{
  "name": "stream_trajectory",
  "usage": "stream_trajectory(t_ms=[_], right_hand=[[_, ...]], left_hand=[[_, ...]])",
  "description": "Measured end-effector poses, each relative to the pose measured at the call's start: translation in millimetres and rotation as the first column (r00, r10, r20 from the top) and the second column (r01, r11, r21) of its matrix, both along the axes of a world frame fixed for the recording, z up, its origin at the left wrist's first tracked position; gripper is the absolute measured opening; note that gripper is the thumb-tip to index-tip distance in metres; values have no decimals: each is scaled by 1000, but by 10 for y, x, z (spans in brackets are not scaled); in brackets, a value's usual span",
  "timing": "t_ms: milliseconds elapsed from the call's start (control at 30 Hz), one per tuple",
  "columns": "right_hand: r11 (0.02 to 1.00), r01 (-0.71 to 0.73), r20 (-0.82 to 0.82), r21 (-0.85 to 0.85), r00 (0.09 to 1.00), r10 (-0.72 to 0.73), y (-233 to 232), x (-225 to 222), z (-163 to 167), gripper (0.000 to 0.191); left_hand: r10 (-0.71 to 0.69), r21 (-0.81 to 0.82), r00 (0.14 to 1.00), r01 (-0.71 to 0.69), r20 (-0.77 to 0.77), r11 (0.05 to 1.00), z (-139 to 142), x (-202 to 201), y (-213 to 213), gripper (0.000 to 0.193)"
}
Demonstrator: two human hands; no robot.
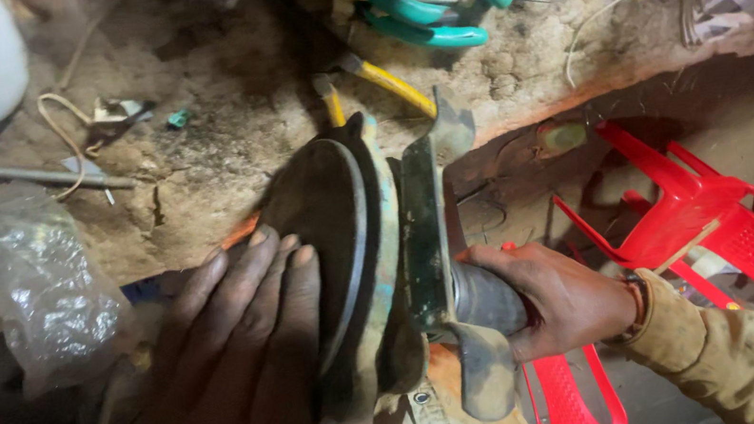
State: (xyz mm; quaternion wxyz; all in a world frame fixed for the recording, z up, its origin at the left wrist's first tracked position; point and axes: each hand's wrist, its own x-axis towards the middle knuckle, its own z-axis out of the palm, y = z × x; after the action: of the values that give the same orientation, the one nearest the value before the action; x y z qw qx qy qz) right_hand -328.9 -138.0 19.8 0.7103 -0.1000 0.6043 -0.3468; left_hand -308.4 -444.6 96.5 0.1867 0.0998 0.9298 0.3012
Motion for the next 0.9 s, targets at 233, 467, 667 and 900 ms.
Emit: stream_trajectory(t_ms=[233,467,667,900], right_hand=[[976,133,-143,-170,977,-158,-4,-27,133,75],[995,85,-276,-61,956,-98,-43,-23,267,71],[999,33,-327,-4,944,-32,-106,-85,394,73],[995,-42,-203,88,977,59,-113,-297,632,67]], left_hand=[[68,39,996,-70,57,997,49,42,52,51],[-41,40,999,39,37,998,-13,45,-39,50],[30,19,998,-30,47,999,-28,139,26,43],[212,9,976,-213,50,977,37,150,-16,36]])
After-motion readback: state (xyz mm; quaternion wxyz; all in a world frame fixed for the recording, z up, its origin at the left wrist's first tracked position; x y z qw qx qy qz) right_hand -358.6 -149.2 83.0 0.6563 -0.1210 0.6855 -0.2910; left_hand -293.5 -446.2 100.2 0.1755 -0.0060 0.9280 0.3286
